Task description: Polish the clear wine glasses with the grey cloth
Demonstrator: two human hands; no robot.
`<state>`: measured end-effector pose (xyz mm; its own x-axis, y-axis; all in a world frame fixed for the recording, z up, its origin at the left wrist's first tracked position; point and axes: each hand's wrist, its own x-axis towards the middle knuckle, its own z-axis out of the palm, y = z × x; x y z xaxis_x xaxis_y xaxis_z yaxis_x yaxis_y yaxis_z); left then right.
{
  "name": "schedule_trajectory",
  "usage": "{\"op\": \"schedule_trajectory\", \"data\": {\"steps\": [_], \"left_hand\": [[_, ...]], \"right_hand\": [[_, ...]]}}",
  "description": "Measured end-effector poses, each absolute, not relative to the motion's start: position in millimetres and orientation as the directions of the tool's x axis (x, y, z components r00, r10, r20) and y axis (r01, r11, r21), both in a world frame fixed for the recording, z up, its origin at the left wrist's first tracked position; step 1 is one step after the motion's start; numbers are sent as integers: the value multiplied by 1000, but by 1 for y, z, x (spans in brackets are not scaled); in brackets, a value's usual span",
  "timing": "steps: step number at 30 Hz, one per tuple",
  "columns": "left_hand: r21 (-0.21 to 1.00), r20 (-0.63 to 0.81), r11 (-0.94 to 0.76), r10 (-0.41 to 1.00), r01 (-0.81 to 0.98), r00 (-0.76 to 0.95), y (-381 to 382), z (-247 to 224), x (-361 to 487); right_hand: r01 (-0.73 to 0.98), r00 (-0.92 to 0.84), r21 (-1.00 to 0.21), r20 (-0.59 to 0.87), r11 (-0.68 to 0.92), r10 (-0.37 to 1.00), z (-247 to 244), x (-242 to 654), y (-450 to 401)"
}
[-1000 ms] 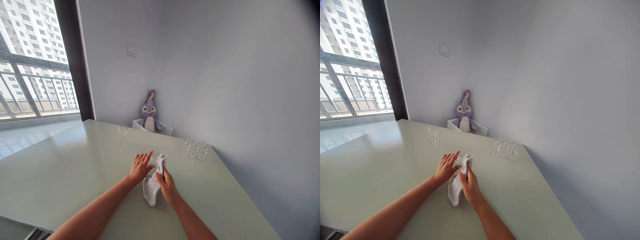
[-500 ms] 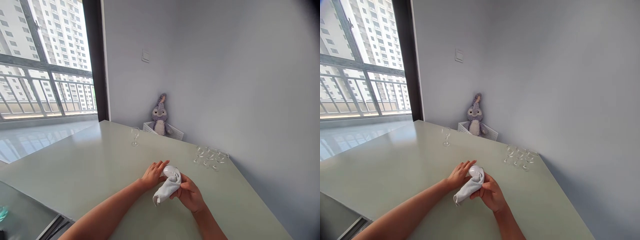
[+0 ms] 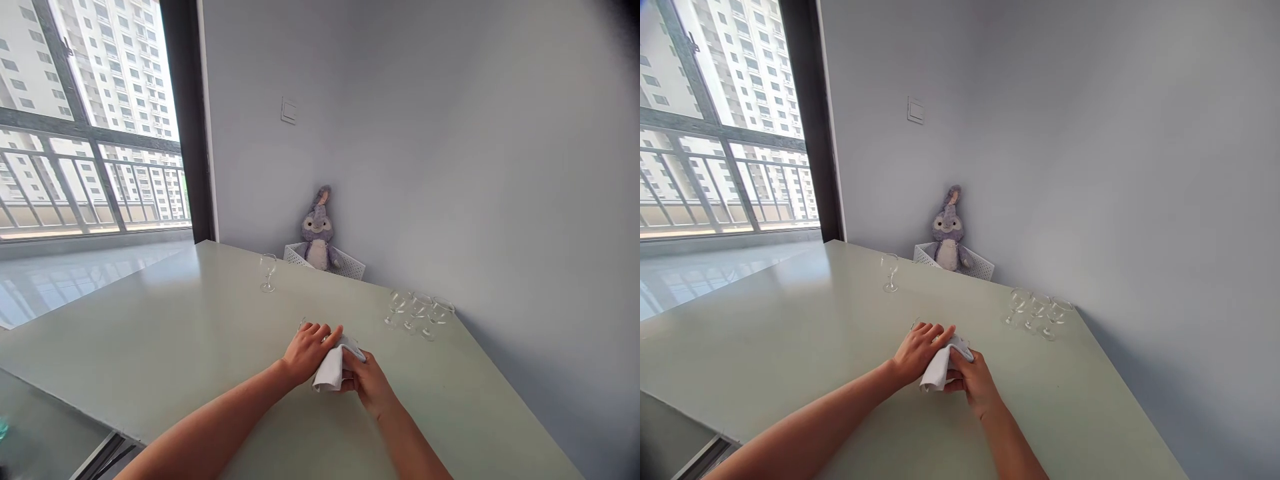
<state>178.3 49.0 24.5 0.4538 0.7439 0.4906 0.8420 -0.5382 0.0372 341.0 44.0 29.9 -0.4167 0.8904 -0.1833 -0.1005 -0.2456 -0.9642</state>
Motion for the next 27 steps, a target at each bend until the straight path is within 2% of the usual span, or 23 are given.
{"op": "schedule_trajectory", "data": {"steps": [2, 4, 6, 8, 11, 15, 17, 18, 20, 22, 24, 26, 27], "left_hand": [[139, 438, -545, 782, 827, 443, 50, 24, 176], [281, 375, -530, 828, 800, 417, 51, 22, 173], [403, 307, -519, 852, 754, 423, 52, 21, 171], [472, 244, -514, 857, 716, 454, 52, 22, 170], [439, 283, -535, 845, 722, 454, 52, 27, 169], [225, 559, -576, 737, 786, 380, 53, 36, 165], [211, 595, -584, 713, 784, 371, 54, 38, 160], [248, 582, -596, 722, 764, 374, 55, 39, 158], [414, 493, -594, 783, 690, 379, 57, 38, 154], [650, 301, -522, 844, 553, 444, 59, 36, 151], [828, 96, -389, 808, 404, 582, 60, 33, 151], [881, 6, -326, 732, 342, 681, 60, 31, 154], [861, 23, -354, 744, 365, 668, 59, 31, 156]], "right_hand": [[-42, -423, -983, -146, -180, 895, 28, 341, 45], [44, -443, -998, -52, -36, 895, 30, 344, 44], [138, -484, -983, 41, 122, 874, 35, 349, 43], [222, -543, -945, 83, 238, 836, 42, 356, 42], [256, -569, -929, 78, 267, 818, 48, 362, 43], [84, -432, -985, 98, 148, 896, 44, 359, 48], [18, -396, -990, 124, 143, 910, 43, 357, 48], [20, -405, -987, 139, 161, 903, 44, 358, 47], [77, -459, -973, 161, 220, 874, 49, 361, 45], [146, -536, -949, 163, 281, 828, 57, 367, 43], [169, -599, -931, 165, 325, 784, 64, 373, 42], [163, -623, -927, 168, 337, 764, 64, 378, 45], [157, -609, -931, 171, 328, 775, 62, 378, 48]]}}
